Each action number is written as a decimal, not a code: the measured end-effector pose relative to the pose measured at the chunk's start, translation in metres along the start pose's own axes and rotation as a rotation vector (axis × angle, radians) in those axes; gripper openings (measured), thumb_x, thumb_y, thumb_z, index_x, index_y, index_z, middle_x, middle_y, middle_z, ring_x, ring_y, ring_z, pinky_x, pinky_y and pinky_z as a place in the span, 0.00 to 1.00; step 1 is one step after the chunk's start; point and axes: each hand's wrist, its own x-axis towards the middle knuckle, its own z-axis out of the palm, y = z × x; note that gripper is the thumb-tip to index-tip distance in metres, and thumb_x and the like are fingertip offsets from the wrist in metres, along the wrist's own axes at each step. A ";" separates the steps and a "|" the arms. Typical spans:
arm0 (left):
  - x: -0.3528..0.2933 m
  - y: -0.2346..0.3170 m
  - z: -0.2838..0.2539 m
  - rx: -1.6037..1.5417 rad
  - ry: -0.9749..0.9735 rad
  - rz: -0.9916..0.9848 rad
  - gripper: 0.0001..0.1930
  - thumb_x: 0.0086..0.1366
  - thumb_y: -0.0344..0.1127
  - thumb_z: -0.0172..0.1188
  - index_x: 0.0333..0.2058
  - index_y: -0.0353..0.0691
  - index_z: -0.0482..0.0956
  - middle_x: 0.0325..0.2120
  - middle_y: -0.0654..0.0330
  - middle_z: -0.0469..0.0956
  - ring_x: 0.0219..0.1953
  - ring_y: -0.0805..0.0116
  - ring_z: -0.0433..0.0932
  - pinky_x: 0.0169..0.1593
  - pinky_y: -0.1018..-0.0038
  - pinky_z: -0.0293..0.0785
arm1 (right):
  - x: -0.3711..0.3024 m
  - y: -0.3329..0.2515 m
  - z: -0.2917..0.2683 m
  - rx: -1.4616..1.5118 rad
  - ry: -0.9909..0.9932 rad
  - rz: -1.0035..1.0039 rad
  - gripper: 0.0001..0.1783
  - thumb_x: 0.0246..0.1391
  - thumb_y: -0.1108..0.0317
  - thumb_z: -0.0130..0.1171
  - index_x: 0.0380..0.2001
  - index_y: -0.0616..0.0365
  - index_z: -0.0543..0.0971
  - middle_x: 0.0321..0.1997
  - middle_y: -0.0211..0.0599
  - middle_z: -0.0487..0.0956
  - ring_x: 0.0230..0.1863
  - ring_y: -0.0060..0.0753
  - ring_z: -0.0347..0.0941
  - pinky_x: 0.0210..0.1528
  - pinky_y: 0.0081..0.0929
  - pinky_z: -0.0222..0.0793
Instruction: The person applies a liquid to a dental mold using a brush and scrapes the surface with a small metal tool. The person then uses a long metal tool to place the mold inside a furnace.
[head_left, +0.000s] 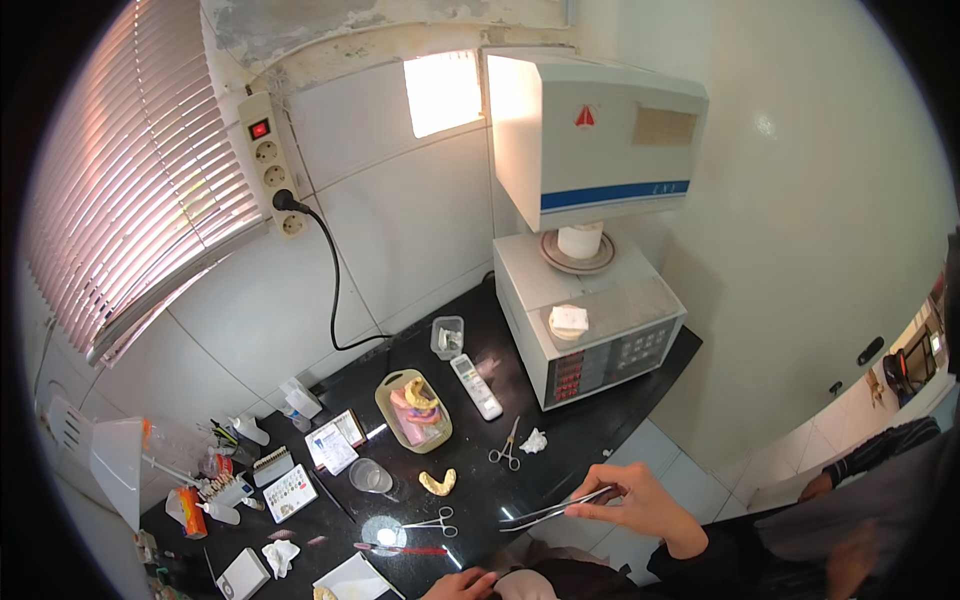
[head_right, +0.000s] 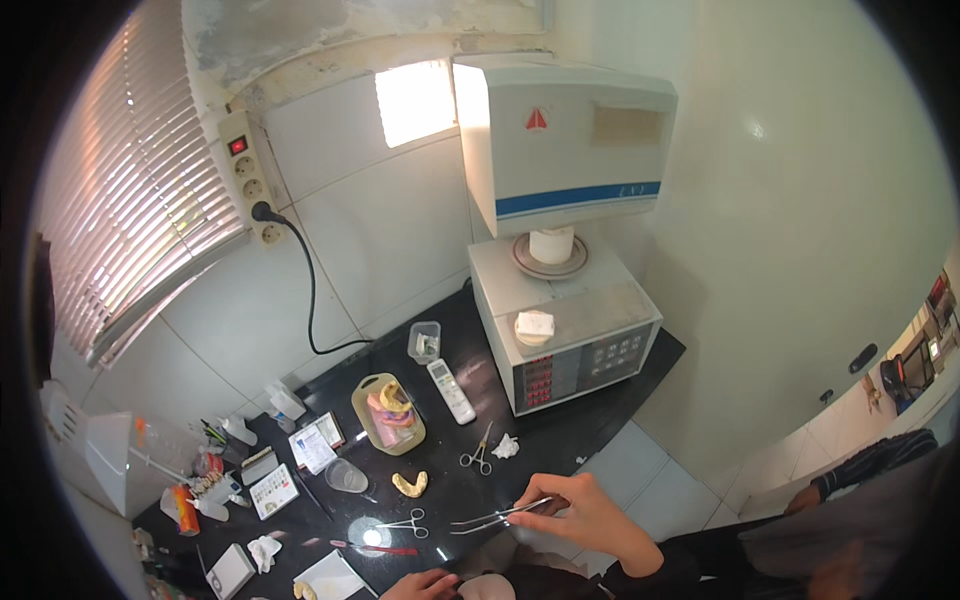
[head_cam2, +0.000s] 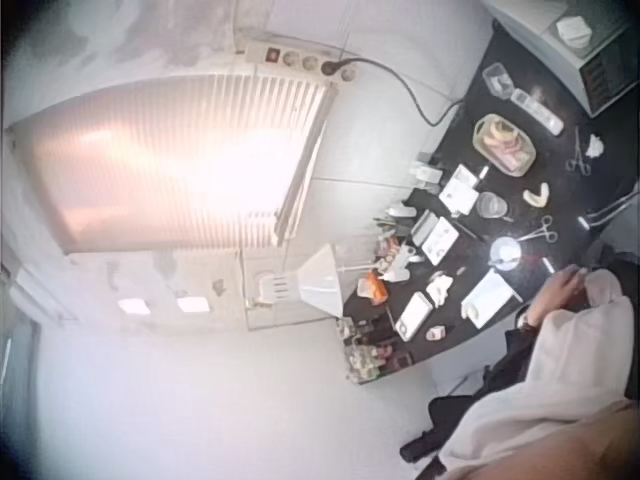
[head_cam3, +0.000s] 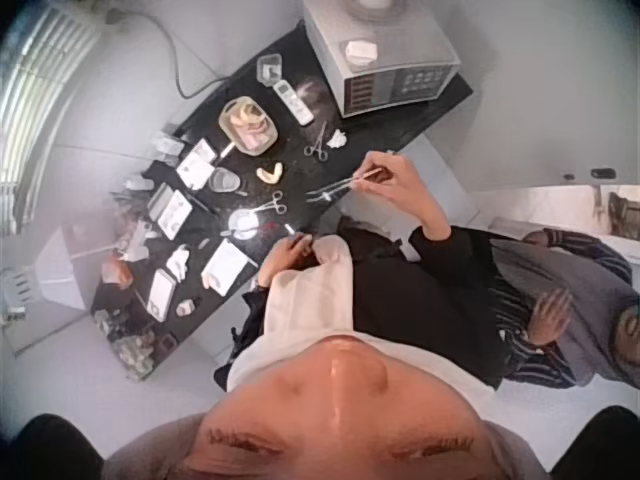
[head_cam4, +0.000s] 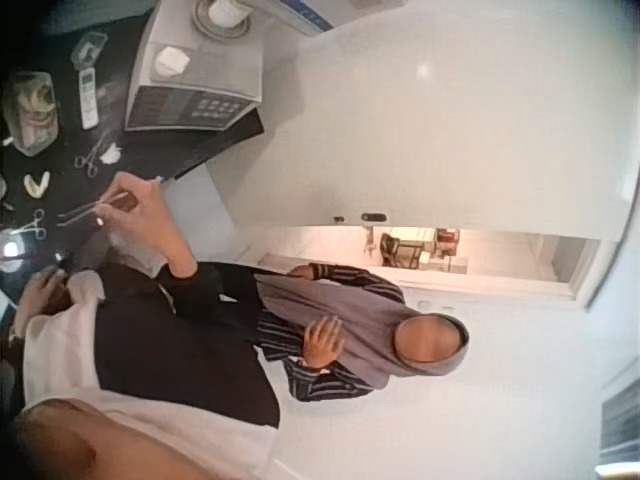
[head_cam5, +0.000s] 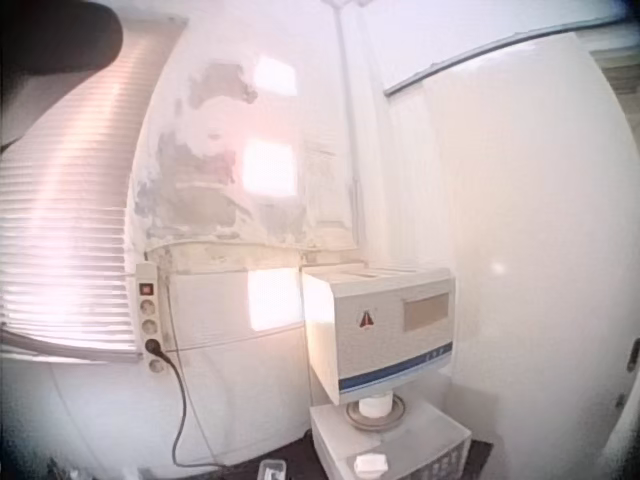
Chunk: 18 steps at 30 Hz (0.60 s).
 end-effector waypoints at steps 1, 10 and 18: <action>0.005 0.021 0.000 -0.111 -0.008 0.132 0.20 0.65 0.48 0.51 0.45 0.37 0.73 0.39 0.59 0.76 0.34 0.66 0.76 0.38 0.73 0.71 | 0.008 -0.004 -0.001 0.035 0.019 0.006 0.08 0.48 0.70 0.66 0.28 0.61 0.76 0.30 0.34 0.81 0.32 0.22 0.78 0.35 0.18 0.74; 0.059 0.130 -0.008 -0.980 0.358 0.894 0.36 0.66 0.56 0.46 0.62 0.33 0.52 0.59 0.49 0.61 0.60 0.59 0.62 0.62 0.64 0.56 | 0.086 0.008 0.046 0.579 -0.128 0.029 0.08 0.54 0.73 0.59 0.31 0.65 0.72 0.34 0.41 0.79 0.38 0.27 0.77 0.39 0.22 0.76; 0.076 0.163 -0.032 -0.719 0.349 0.582 0.27 0.72 0.49 0.32 0.48 0.28 0.69 0.50 0.47 0.72 0.46 0.64 0.75 0.46 0.71 0.73 | 0.080 0.028 0.032 0.623 -0.326 0.263 0.12 0.58 0.63 0.55 0.35 0.62 0.71 0.24 0.29 0.73 0.24 0.17 0.69 0.26 0.16 0.65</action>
